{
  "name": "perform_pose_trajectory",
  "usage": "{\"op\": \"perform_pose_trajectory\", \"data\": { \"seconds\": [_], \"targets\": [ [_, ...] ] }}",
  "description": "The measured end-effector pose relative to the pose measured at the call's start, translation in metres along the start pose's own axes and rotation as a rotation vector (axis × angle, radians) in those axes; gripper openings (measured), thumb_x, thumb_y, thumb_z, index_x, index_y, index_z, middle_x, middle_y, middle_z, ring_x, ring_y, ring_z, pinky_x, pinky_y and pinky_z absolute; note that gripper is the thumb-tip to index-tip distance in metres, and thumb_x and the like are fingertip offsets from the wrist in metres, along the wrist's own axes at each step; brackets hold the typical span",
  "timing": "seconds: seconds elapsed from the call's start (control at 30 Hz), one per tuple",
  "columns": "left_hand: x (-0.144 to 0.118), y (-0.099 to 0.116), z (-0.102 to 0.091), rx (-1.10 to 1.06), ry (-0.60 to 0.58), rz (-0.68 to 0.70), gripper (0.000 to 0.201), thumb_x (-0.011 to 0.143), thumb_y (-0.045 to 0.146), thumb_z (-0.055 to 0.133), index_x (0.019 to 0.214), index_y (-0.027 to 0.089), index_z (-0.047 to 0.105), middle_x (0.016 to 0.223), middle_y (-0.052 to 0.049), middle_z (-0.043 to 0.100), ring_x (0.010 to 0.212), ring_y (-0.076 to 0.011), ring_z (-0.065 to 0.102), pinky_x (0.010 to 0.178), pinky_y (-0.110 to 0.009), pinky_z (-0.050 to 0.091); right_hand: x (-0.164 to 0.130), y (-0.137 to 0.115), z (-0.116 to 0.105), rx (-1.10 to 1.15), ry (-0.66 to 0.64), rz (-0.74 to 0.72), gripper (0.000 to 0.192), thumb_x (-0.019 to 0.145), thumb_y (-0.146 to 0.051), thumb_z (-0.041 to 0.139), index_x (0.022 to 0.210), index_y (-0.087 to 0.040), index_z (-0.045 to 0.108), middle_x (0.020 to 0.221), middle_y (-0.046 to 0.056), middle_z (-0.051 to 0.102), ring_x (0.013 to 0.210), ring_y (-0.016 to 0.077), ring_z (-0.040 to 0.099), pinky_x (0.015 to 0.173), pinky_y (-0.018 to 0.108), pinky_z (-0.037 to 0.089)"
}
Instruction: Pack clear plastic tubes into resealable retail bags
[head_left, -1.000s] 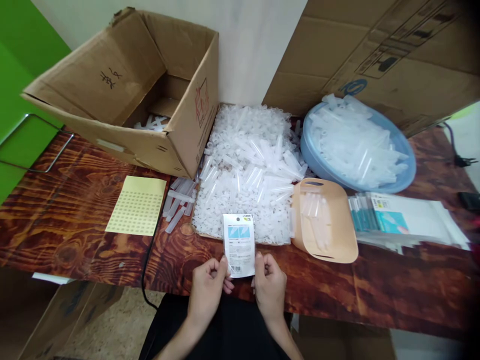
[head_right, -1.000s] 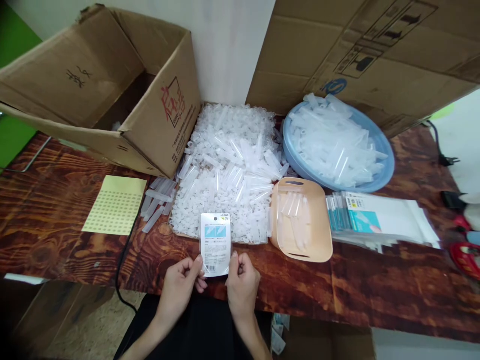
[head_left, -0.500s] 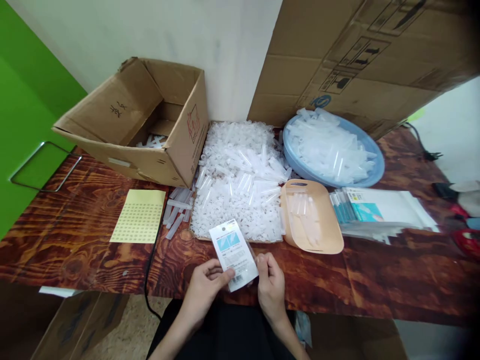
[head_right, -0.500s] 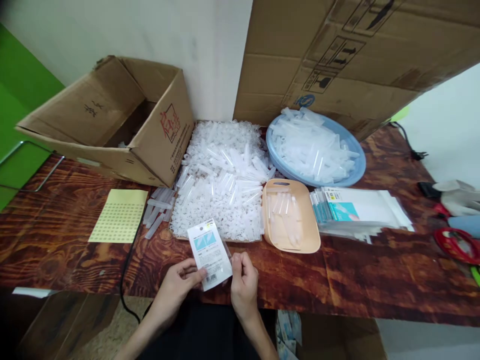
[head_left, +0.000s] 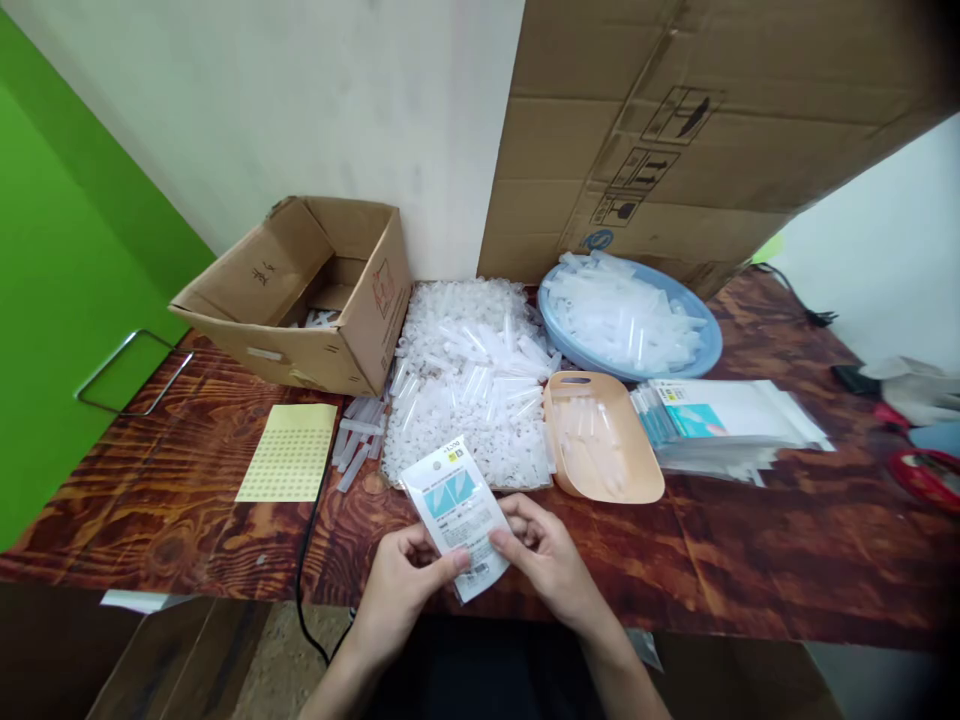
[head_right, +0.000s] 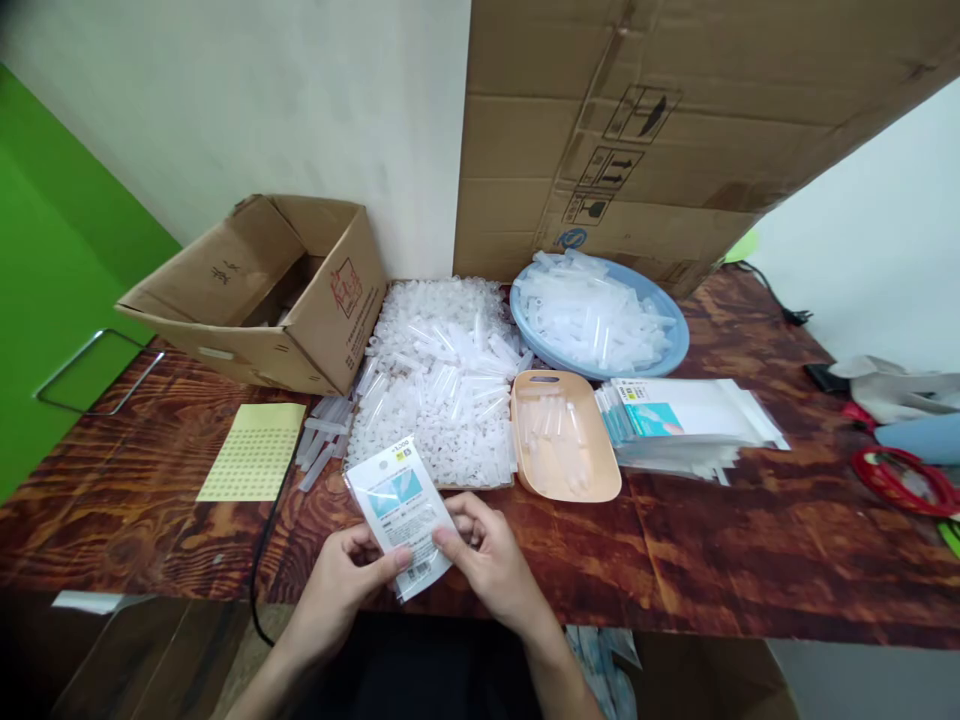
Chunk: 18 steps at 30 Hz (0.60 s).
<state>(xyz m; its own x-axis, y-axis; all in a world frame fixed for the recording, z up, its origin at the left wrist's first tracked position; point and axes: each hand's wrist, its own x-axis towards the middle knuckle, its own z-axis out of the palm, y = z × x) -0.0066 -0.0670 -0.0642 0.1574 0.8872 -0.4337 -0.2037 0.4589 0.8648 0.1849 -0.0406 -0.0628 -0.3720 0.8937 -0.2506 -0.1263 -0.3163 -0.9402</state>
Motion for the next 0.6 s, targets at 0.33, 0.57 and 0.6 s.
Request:
{"op": "perform_pose_trajectory", "data": {
  "seconds": [0.33,0.57,0.6],
  "targets": [
    [-0.007,0.013,-0.012,-0.083,-0.091,-0.056,0.039,0.067,0.039,0.088,0.092,0.01,0.079,0.092,-0.015,0.079,0.079,-0.0277,0.074,0.075,-0.035,0.059,-0.004,0.001,-0.02,0.323,0.122,-0.008,0.038,0.086,-0.055,0.068,0.098,-0.019,0.062,0.08,0.008,0.075,0.059,0.0203,0.069,0.054,0.029,0.055],
    [0.004,0.002,0.022,0.238,-0.414,-0.068,0.063,0.083,0.072,0.058,0.079,0.013,0.081,0.072,-0.014,0.077,0.061,-0.0223,0.072,0.057,-0.027,0.053,-0.056,-0.015,-0.047,-0.209,0.19,0.07,0.048,0.072,-0.05,0.081,0.109,-0.02,0.073,0.092,0.013,0.077,0.08,0.0315,0.072,0.067,0.043,0.06],
    [0.007,-0.001,0.026,0.257,-0.432,-0.034,0.068,0.087,0.073,0.05,0.084,0.013,0.082,0.075,-0.015,0.078,0.063,-0.0227,0.073,0.06,-0.027,0.054,-0.083,-0.015,-0.062,-0.334,0.311,0.054,0.044,0.071,-0.051,0.079,0.104,-0.021,0.075,0.087,0.014,0.077,0.077,0.0331,0.073,0.065,0.043,0.06]
  ]
}}
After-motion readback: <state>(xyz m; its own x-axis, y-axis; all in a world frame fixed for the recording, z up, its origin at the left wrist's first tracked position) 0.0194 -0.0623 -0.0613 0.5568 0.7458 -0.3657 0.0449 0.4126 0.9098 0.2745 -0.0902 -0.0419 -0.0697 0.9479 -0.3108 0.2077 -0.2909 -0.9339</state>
